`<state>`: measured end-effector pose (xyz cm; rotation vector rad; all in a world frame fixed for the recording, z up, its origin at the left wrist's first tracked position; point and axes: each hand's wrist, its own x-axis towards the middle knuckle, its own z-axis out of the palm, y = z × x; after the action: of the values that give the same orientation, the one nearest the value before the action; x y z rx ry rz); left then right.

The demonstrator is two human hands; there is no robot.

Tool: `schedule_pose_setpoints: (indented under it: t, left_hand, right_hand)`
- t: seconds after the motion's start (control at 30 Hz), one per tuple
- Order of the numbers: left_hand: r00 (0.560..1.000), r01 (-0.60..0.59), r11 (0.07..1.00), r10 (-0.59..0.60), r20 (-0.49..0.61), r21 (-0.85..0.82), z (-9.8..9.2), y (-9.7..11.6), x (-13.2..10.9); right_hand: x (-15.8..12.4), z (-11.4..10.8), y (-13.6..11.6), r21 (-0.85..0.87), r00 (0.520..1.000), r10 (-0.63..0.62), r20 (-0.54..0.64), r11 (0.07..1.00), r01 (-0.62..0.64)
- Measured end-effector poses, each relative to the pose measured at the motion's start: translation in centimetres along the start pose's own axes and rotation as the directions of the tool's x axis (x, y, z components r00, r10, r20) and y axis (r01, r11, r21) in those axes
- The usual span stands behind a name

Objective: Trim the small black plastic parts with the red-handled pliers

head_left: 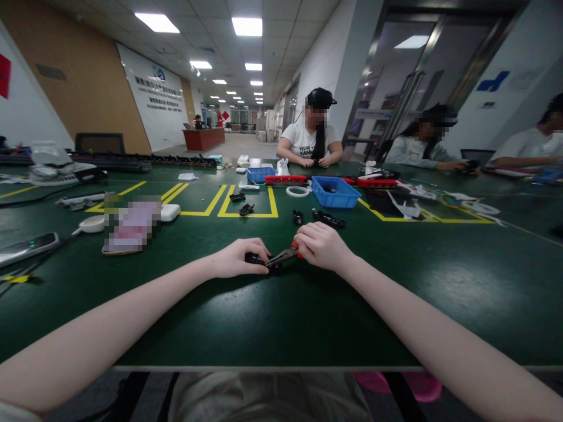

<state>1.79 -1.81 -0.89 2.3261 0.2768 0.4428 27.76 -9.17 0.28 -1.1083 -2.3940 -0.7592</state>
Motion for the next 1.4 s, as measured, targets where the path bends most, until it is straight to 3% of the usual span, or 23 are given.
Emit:
schedule_pose_setpoints:
  t: [0.17, 0.9, 1.4]
  left_hand:
    - [1.0, -0.023, 1.0, 0.023, -0.004, 0.006, 0.0, -0.2, 0.0]
    - [1.0, 0.001, 1.0, -0.001, -0.001, 0.031, -0.1, -0.1, 0.0]
    - [1.0, -0.008, 1.0, 0.008, -0.009, 0.023, 0.0, 0.0, 0.0]
  right_hand:
    - [-0.1, 0.6, -0.1, 0.094, 0.993, 0.083, 0.083, 0.991, -0.09]
    - [0.3, -0.3, -0.3, 0.186, 0.939, 0.153, 0.309, 0.958, -0.218]
    - [0.0, -0.2, 0.3, 0.181, 0.967, 0.119, 0.227, 0.97, -0.161]
